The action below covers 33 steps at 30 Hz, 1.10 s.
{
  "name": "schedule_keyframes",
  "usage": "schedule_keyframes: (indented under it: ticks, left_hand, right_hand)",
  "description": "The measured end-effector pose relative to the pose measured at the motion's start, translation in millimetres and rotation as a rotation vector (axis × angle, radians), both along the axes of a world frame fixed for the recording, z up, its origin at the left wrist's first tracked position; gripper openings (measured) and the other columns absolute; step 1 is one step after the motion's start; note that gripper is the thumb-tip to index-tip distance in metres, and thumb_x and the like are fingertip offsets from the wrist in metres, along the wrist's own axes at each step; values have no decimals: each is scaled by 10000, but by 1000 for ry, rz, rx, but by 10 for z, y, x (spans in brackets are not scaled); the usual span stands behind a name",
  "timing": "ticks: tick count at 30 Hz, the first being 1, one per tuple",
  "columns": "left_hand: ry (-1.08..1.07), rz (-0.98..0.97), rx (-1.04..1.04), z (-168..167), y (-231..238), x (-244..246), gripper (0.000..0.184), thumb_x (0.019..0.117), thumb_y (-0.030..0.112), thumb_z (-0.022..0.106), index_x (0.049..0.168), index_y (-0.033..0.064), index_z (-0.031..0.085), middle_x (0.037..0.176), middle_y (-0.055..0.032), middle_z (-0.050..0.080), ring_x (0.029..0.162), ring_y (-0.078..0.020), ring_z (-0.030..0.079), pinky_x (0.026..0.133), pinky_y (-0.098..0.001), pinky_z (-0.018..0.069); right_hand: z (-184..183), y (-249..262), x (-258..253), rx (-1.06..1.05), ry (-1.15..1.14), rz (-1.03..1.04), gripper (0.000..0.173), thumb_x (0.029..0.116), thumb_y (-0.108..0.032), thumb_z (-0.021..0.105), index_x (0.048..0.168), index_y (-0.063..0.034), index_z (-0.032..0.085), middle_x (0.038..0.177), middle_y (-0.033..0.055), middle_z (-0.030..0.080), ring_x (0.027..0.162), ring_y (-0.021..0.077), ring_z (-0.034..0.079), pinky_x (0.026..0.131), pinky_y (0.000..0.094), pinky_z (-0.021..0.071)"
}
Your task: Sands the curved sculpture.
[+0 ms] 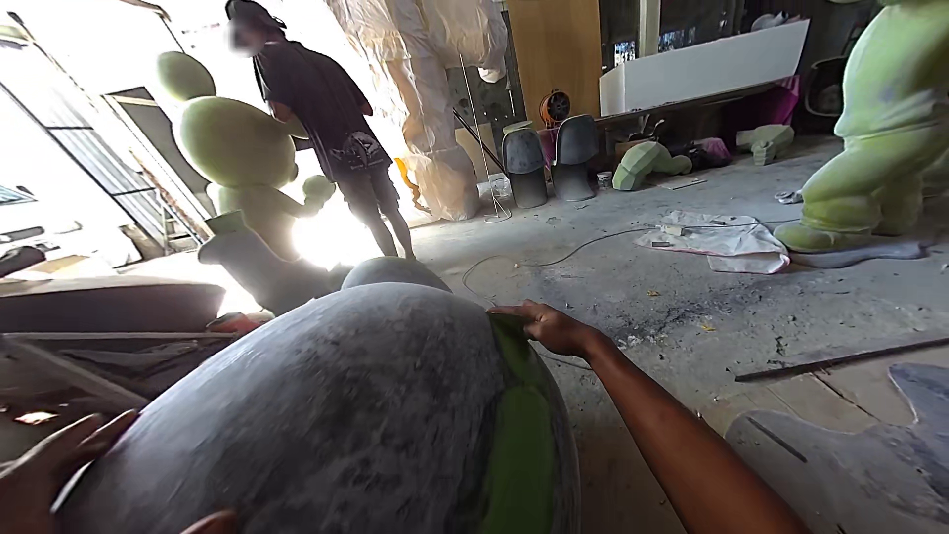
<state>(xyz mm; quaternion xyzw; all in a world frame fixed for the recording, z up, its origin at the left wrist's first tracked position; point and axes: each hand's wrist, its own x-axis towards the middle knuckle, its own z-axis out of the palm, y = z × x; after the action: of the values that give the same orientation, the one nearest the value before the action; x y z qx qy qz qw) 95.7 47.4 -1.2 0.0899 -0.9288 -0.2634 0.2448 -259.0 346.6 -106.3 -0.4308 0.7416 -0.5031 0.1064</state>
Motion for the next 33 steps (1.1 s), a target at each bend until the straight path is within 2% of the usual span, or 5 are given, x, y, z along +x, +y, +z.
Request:
schedule_keyframes:
  ticks: [7, 12, 19, 26, 33]
  left_hand:
    - [-83, 273, -49, 101, -92, -419, 1306, 624, 765, 779, 1607, 109, 220, 1546, -241, 413, 1408, -439, 422, 1086, -691, 358]
    - [-79, 427, -86, 62, -278, -730, 1323, 525, 922, 709, 1570, 223, 297, 1413, -247, 541, 1276, -508, 524, 943, -780, 404]
    - [-138, 490, -52, 160, -161, -948, 1337, 520, 979, 659, 1564, 220, 310, 1445, -278, 506, 1323, -525, 476, 965, -807, 353]
    - [-151, 513, -68, 258, -5, -1293, 1485, 466, 1040, 585, 1537, 43, 329, 1503, -302, 434, 1379, -521, 422, 988, -812, 335]
    - [-180, 484, -32, 389, 109, -1649, 1561, 422, 1048, 583, 1570, 30, 298, 1586, -280, 344, 1442, -517, 346, 1051, -833, 257]
  right_hand:
    - [217, 65, 432, 25, 21, -112, 608, 988, 49, 431, 1499, -260, 547, 1213, 147, 543, 1038, 223, 581, 881, 414, 530]
    - [146, 75, 596, 0, 101, -176, 628, 971, 10, 469, 1489, -334, 554, 1176, 91, 557, 995, 192, 570, 821, 410, 528]
    - [146, 65, 963, 9, 160, -290, 645, 956, -15, 494, 1490, -373, 544, 1129, 68, 546, 988, 176, 546, 820, 392, 511]
    - [54, 41, 1415, -20, 166, -401, 620, 951, -72, 517, 1472, -406, 554, 1194, 46, 545, 1114, 173, 548, 912, 402, 524]
    - [-126, -153, 1956, -12, 274, -567, 628, 930, -131, 501, 1470, -450, 539, 1250, 31, 575, 1188, 175, 548, 990, 426, 514]
